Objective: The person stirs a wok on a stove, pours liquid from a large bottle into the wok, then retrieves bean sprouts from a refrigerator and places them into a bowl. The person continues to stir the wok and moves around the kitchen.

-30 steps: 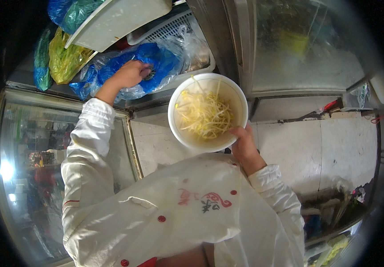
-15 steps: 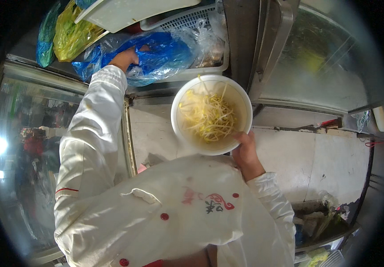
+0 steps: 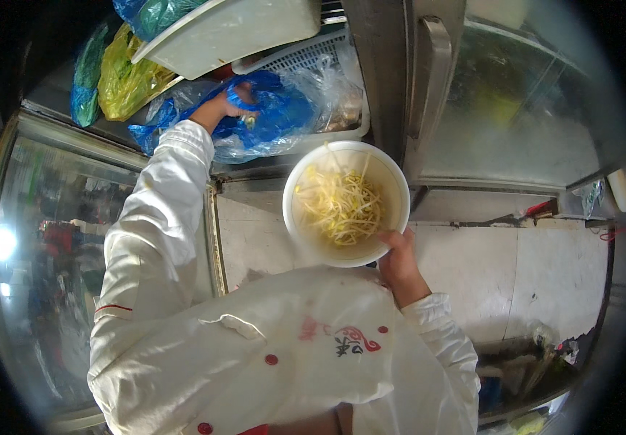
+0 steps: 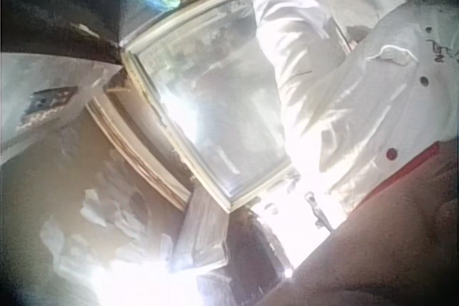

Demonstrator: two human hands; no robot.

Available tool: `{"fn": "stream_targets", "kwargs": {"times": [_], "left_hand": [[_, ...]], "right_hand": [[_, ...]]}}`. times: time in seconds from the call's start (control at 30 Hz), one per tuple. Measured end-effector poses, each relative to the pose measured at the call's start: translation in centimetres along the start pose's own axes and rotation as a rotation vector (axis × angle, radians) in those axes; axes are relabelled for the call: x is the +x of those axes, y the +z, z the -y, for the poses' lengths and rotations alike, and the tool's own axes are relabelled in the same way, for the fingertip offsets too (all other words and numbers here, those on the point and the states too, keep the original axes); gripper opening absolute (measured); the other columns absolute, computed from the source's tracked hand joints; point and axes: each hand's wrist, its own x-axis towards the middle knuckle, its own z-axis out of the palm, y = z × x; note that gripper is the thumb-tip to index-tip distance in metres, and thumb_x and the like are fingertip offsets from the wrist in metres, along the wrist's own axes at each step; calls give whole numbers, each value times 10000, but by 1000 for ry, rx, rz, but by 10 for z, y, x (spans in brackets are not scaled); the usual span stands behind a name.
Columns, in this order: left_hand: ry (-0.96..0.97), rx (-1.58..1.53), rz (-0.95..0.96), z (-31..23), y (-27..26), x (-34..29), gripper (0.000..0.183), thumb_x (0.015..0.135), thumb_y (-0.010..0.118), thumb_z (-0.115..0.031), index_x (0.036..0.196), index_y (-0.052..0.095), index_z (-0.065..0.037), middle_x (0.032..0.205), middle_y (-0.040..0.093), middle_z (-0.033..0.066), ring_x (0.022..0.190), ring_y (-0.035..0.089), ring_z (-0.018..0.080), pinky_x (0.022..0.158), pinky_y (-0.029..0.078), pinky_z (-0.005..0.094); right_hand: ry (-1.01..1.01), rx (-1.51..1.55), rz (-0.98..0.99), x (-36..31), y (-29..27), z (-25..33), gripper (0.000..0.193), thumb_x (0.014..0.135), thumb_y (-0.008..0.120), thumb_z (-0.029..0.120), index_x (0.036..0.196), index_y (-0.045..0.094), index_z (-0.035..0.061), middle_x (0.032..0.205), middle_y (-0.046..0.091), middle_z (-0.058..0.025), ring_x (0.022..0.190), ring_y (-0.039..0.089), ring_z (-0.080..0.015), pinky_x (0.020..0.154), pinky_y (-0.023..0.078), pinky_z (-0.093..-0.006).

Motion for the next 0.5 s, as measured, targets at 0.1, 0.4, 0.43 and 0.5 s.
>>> {"fn": "stream_targets", "kwargs": {"times": [0.1,0.4,0.43,0.5], "left_hand": [[-8,-215,86,14,-9,2,782,635,826,-460,1230,591,-10,1259,593,223,1120,591,336,960,465,399],[-500,-137,10,-4,14,-52,538,803,659,-362,1217,636,-18,1268,598,233,1179,579,345,966,463,442],[-396,-251,-38,-12,16,-57,638,813,659,-382,1312,533,-5,1365,507,234,1259,503,349,1037,403,430],[-493,-517,-100,-26,17,-58,810,833,660,-420,1465,346,-21,1521,340,202,1398,349,335,1156,287,408]], "right_hand": [[-28,94,59,-1,4,1,620,749,542,79,1335,428,-91,1297,556,-199,1188,559,-296,1012,454,-393],[90,47,10,5,-9,-6,666,748,553,106,1374,388,-48,1313,535,-189,1181,552,-322,1000,466,-426],[100,54,39,5,-11,-6,671,751,560,115,1378,384,-43,1314,534,-185,1176,553,-322,996,469,-429],[129,86,-12,7,-13,-8,652,768,577,158,1377,415,-7,1296,544,-161,1177,544,-313,1003,459,-465]]}}
